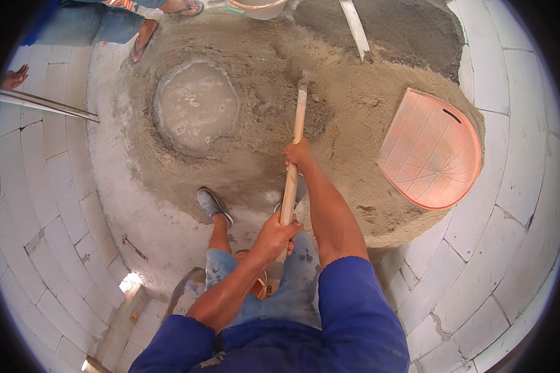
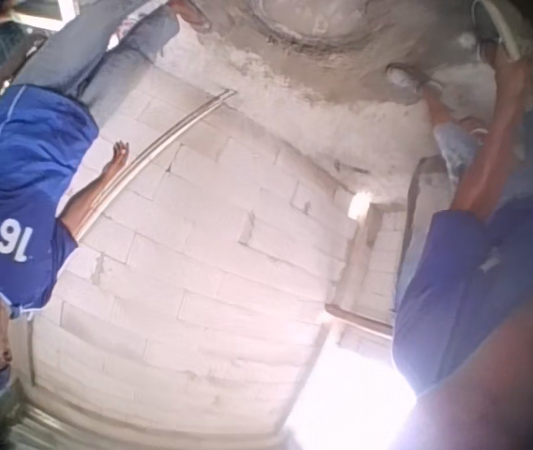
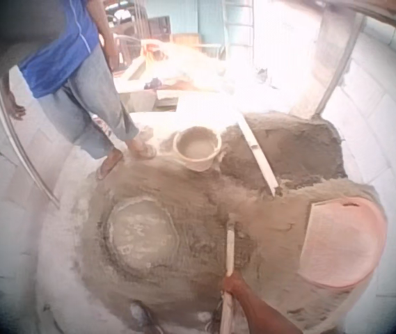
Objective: The person mixes sand and cement on a tiled floor using a hoe, adding water from a bucket and scooping cement powder from a bag. They wash their hands in a bucket of water and continue mixing the concrete with a coworker nearby.
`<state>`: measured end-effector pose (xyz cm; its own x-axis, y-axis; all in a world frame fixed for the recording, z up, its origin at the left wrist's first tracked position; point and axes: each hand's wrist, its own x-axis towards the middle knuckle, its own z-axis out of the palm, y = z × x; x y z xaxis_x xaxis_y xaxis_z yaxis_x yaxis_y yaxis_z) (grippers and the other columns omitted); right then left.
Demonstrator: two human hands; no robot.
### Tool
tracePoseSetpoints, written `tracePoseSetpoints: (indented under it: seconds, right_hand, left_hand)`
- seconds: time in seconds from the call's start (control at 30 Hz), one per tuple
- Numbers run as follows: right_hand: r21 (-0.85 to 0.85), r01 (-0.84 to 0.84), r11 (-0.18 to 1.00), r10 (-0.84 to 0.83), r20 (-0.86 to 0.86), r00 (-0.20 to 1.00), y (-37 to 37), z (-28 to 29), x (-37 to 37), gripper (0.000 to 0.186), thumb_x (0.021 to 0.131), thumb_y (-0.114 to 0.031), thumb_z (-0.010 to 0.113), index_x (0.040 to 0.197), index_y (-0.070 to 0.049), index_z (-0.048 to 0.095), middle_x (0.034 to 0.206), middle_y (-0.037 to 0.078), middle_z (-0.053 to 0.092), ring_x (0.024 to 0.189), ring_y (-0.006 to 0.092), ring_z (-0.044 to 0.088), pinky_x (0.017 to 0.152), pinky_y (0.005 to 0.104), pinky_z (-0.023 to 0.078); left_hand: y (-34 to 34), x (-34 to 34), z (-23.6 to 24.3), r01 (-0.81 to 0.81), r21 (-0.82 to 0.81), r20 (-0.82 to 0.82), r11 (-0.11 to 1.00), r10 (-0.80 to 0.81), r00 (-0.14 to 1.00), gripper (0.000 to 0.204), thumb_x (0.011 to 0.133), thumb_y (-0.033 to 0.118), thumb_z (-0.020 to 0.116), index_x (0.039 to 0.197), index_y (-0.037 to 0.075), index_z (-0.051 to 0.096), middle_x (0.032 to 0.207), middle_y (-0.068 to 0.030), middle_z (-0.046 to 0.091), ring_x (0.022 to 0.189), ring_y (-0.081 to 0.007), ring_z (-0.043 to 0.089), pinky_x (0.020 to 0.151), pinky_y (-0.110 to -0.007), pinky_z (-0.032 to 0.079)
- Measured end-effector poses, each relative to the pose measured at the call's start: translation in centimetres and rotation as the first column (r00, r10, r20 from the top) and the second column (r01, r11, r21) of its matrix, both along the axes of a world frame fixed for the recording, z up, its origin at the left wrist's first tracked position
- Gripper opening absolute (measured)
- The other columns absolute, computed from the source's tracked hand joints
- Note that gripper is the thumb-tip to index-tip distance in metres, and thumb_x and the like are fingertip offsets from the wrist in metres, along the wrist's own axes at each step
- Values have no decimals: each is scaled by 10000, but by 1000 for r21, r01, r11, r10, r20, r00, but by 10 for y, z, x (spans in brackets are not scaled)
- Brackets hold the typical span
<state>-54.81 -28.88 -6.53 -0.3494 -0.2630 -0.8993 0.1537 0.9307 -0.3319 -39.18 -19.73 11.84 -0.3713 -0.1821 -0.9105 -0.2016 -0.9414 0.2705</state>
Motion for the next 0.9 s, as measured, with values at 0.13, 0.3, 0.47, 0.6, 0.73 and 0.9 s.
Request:
tracePoseSetpoints:
  seconds: [0.13,0.3,0.47,0.6,0.73,0.9]
  right_hand:
    - [10,-12,1000,12,31,999,-13,46,10,160,855,-91,671,871,19,556,623,84,558,502,195,552,450,378,500]
    - [-30,67,997,-64,93,994,-9,94,26,137,866,-72,639,898,18,541,671,85,568,532,175,576,455,364,516]
    - [-52,157,986,-146,165,975,-47,159,73,156,886,-71,621,961,-2,503,681,64,543,513,159,545,441,341,507]
    - [-130,128,983,-98,211,972,-87,177,123,197,895,-79,622,1004,-26,467,707,64,543,525,145,544,438,324,511]
    - [-207,145,968,-94,238,967,-126,165,193,158,896,-93,647,953,-48,507,695,55,547,517,134,546,421,311,509]
    - [-295,189,937,-72,365,928,-151,109,273,238,885,-101,668,1025,-64,478,737,50,535,541,143,546,438,319,506]
  left_hand:
    - [-27,21,33,54,-6,-50,999,-54,997,332,897,157,687,1105,29,463,715,-26,521,480,-100,505,418,-268,422]
    - [-31,57,87,65,-138,-160,988,-87,983,482,886,151,680,1246,-54,433,776,-63,559,512,-127,549,463,-292,457]
    - [-53,101,133,16,-275,-184,961,-69,981,553,875,163,697,1297,-59,416,811,-85,565,547,-134,568,484,-304,466]
    - [-64,149,128,106,-461,-41,881,-140,989,594,870,177,711,1326,-56,410,847,-96,575,581,-139,581,505,-311,477]
    - [-91,205,113,64,-485,-22,872,-85,996,618,862,175,729,1348,-42,415,889,-94,582,619,-152,591,545,-321,492]
    - [-98,277,61,70,-528,59,846,-45,997,661,858,164,730,1405,-9,401,913,-137,605,766,-175,620,669,-311,507]
